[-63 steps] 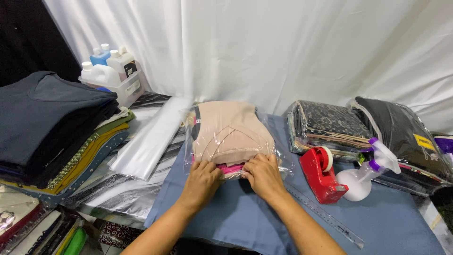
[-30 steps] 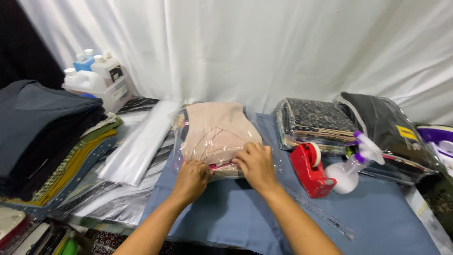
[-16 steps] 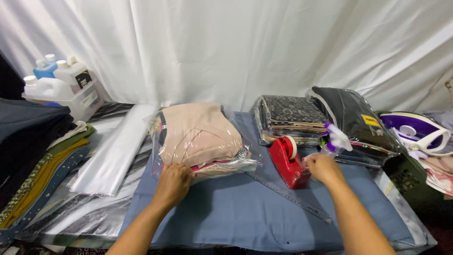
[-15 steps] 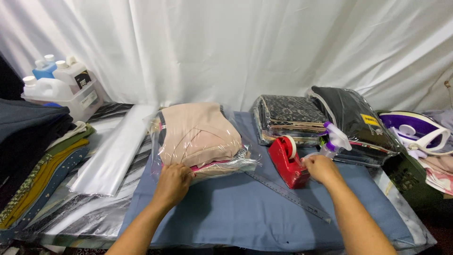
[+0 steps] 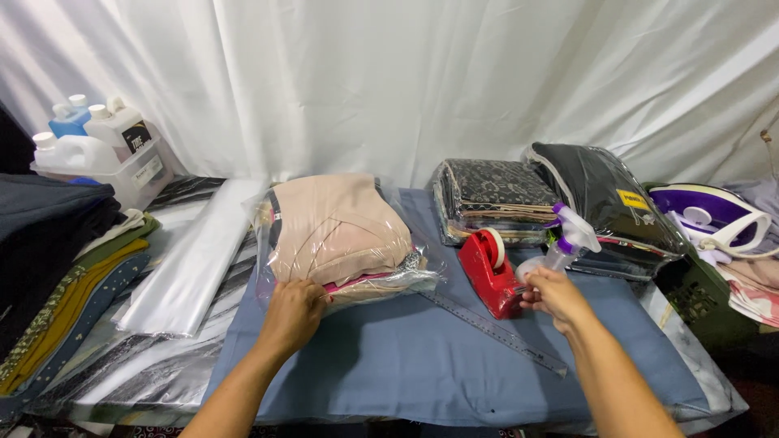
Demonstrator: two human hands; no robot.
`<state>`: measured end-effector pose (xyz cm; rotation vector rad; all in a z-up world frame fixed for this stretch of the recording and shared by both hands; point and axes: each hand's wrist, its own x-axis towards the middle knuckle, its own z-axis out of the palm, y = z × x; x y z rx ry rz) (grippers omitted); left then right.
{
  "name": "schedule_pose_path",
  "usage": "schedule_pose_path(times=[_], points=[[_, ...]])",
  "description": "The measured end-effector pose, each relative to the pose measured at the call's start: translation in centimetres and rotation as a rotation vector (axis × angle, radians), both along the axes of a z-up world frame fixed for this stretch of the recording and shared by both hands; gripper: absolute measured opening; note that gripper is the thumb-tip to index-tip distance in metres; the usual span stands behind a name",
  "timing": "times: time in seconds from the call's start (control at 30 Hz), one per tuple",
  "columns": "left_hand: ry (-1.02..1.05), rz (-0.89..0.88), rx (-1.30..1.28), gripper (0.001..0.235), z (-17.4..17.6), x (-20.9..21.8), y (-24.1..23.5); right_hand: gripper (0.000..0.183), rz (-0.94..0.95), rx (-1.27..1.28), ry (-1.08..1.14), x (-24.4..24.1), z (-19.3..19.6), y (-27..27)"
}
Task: Packing folded clothes into plastic bags and sealing them with tape.
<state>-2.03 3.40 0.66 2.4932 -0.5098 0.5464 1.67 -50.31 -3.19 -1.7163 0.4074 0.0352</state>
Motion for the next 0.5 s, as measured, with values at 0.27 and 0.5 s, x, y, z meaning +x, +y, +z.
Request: schedule_pose_path(times=[0.27, 0.5], points=[[0.012, 0.002, 0.014, 0.016, 0.2, 0.1, 0.2, 0.017, 0.083, 0.342, -0.313, -5.9, 0.2, 1.9], [0.024, 0.005, 0.002, 0.014, 0.3, 0.0, 0.4, 0.018, 0.096, 0.431, -0.395, -7.3, -2.1, 3.2]])
